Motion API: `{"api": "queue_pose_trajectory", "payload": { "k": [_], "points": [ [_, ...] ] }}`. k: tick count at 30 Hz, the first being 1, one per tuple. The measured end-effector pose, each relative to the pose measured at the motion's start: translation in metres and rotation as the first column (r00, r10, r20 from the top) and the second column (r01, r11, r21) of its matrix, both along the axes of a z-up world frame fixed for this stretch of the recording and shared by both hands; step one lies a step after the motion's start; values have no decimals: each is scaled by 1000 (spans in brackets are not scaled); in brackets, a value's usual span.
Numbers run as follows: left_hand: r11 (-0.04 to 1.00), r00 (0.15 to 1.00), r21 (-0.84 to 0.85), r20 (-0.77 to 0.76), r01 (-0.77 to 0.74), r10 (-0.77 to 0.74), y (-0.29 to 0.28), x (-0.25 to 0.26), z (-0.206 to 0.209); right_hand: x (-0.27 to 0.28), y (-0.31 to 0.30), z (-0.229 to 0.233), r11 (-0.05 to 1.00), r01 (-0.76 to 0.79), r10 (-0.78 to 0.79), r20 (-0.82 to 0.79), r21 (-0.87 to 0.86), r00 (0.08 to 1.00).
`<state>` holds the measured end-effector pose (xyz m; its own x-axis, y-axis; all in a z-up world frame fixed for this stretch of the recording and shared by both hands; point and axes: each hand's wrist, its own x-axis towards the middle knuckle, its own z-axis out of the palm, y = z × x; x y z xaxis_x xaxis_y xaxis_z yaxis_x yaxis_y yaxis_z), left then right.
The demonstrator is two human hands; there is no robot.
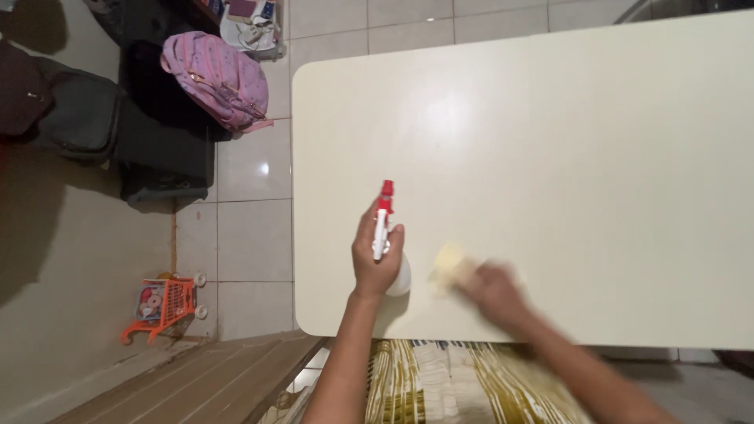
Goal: Cleaning a white table using a spray bottle and a cloth.
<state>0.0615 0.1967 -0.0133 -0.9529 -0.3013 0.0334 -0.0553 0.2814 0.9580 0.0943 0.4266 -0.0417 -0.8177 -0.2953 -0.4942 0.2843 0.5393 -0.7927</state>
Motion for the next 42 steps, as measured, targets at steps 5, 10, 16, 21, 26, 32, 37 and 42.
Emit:
{"api": "queue_pose_trajectory", "payload": {
  "k": [5,10,16,21,26,32,37,42],
  "points": [
    [985,983,-4,-67,173,-173,22,13,1,-92,106,-51,802,467,-117,-669,373,734],
    [957,956,-49,-51,287,-290,27,17,-1,-77,52,-103,581,792,-596,-564,189,571],
    [930,928,-80,-79,358,-364,25,13,5,77,-7,-80,898,77,352,-811,433,467],
    [887,889,-93,-27,452,-456,33,11,5,39,100,-65,862,327,-153,-417,387,896],
    [874,871,4,79,486,-484,50,13,-1,-26,158,-101,501,709,-210,-726,495,655],
    [863,854,3,139,506,-501,82,0,6,19,28,-94,694,649,-587,-276,311,761],
    [845,817,-2,258,535,-516,127,-21,10,68,80,-95,907,-70,398,-795,415,458],
    [782,701,-92,517,617,-492,180,-39,19,-23,240,-44,797,570,-487,-346,201,802]
  ]
}}
